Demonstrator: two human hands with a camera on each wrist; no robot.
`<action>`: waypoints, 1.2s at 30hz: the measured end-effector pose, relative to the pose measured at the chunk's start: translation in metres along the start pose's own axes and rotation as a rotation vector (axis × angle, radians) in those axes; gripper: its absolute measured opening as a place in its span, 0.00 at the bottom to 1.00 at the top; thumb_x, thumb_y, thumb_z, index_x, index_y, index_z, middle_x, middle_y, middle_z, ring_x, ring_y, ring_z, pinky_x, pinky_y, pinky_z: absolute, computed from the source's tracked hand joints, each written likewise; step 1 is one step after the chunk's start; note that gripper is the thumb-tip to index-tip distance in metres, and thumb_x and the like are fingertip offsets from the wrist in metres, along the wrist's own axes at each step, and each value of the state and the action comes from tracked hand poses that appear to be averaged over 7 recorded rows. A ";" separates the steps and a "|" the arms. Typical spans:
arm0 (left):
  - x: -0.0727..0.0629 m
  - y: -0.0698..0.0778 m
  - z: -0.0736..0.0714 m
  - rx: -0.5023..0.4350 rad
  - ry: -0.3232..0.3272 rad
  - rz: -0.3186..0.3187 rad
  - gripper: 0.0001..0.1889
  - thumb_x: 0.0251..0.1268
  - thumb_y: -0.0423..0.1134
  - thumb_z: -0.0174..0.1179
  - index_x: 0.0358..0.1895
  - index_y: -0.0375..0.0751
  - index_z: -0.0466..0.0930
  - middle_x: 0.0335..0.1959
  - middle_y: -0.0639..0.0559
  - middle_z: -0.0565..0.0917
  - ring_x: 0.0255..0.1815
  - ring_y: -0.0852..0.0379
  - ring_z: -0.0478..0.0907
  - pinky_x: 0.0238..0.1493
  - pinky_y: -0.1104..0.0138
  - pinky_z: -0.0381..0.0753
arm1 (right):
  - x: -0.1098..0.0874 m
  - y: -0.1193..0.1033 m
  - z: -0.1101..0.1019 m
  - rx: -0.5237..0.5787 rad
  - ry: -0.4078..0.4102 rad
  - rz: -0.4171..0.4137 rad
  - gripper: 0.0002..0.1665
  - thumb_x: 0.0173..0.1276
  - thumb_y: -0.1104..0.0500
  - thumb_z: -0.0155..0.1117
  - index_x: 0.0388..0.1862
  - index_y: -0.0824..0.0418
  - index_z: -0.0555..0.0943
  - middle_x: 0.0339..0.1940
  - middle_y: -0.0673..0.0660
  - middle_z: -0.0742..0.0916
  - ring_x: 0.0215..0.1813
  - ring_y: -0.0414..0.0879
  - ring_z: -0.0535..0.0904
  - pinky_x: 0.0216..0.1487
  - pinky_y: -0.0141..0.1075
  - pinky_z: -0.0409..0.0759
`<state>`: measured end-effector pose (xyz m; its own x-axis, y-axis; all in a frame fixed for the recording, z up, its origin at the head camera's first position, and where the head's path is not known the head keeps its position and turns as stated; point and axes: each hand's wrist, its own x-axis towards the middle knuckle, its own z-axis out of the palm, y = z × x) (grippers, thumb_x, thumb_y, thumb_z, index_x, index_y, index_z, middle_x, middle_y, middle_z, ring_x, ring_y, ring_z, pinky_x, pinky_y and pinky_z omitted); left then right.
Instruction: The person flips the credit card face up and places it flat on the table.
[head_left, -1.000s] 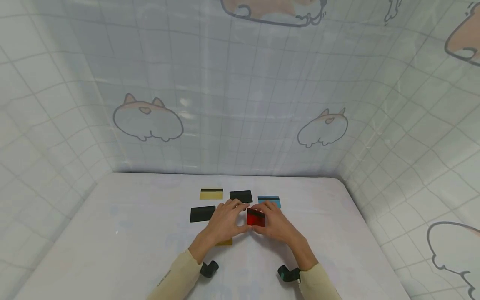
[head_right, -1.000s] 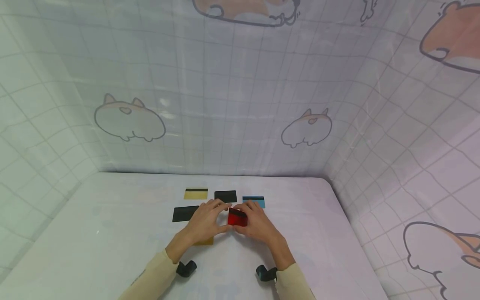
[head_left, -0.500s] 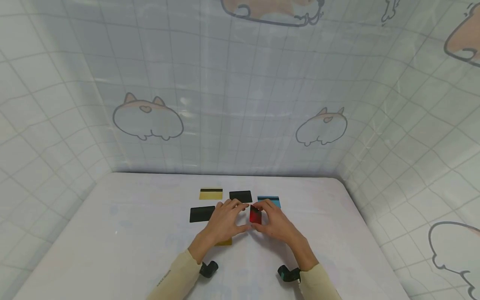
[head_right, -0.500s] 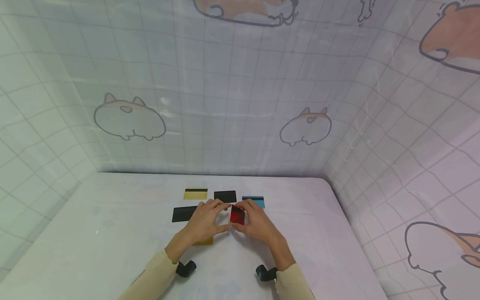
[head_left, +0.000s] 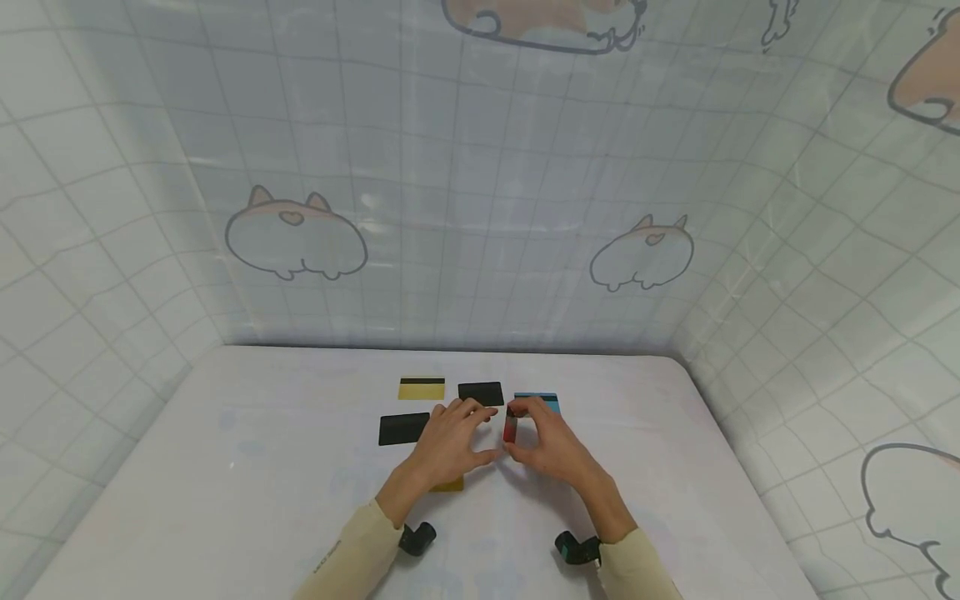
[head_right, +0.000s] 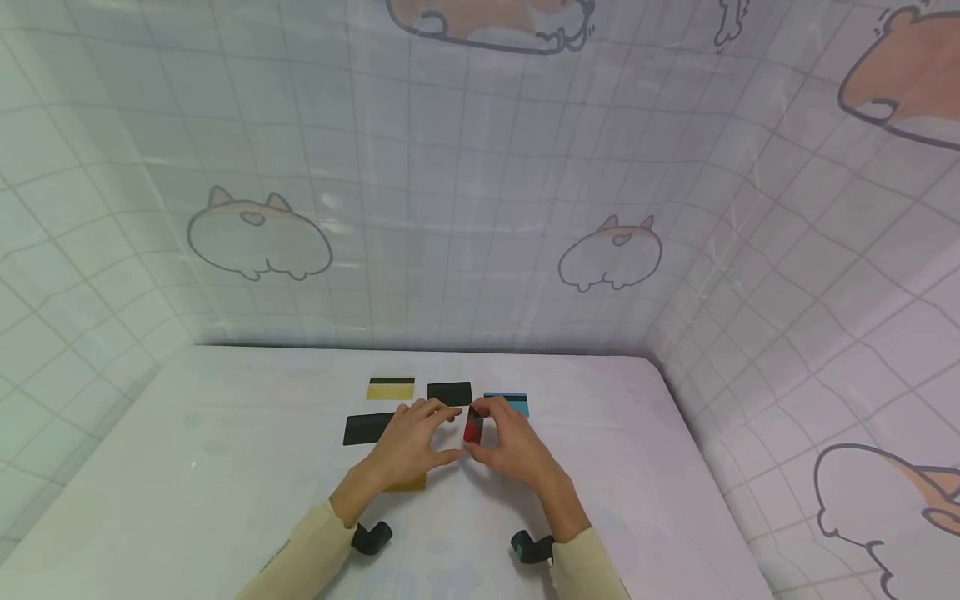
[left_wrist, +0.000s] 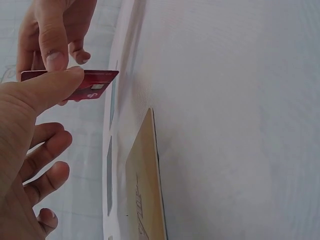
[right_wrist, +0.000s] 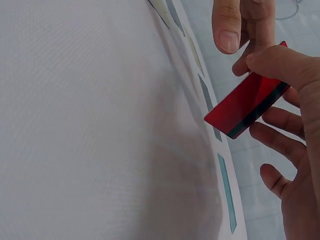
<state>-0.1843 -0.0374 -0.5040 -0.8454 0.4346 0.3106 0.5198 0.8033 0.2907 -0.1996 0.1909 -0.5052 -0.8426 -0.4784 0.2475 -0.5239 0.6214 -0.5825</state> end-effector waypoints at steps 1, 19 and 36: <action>0.000 0.000 0.000 0.003 0.004 0.003 0.35 0.54 0.64 0.71 0.63 0.50 0.80 0.51 0.57 0.79 0.49 0.54 0.75 0.47 0.56 0.71 | 0.000 0.000 0.000 0.005 0.005 0.002 0.37 0.63 0.47 0.75 0.68 0.50 0.70 0.60 0.46 0.78 0.61 0.47 0.77 0.61 0.49 0.77; 0.001 -0.003 0.001 0.003 -0.004 0.003 0.35 0.54 0.63 0.71 0.63 0.50 0.80 0.51 0.56 0.79 0.49 0.54 0.74 0.46 0.57 0.70 | 0.001 0.000 0.000 0.048 0.036 -0.020 0.40 0.62 0.50 0.74 0.71 0.48 0.68 0.61 0.52 0.81 0.63 0.52 0.77 0.62 0.53 0.75; 0.011 -0.020 0.004 -0.005 -0.043 0.014 0.34 0.55 0.62 0.71 0.64 0.52 0.79 0.52 0.57 0.79 0.51 0.54 0.75 0.48 0.55 0.72 | 0.010 -0.001 0.006 0.029 0.105 0.033 0.41 0.58 0.47 0.77 0.68 0.52 0.70 0.54 0.44 0.81 0.54 0.46 0.77 0.56 0.52 0.74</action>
<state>-0.2042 -0.0472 -0.5100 -0.8426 0.4628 0.2753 0.5319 0.7951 0.2913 -0.2069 0.1815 -0.5067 -0.8687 -0.3891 0.3066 -0.4929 0.6168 -0.6137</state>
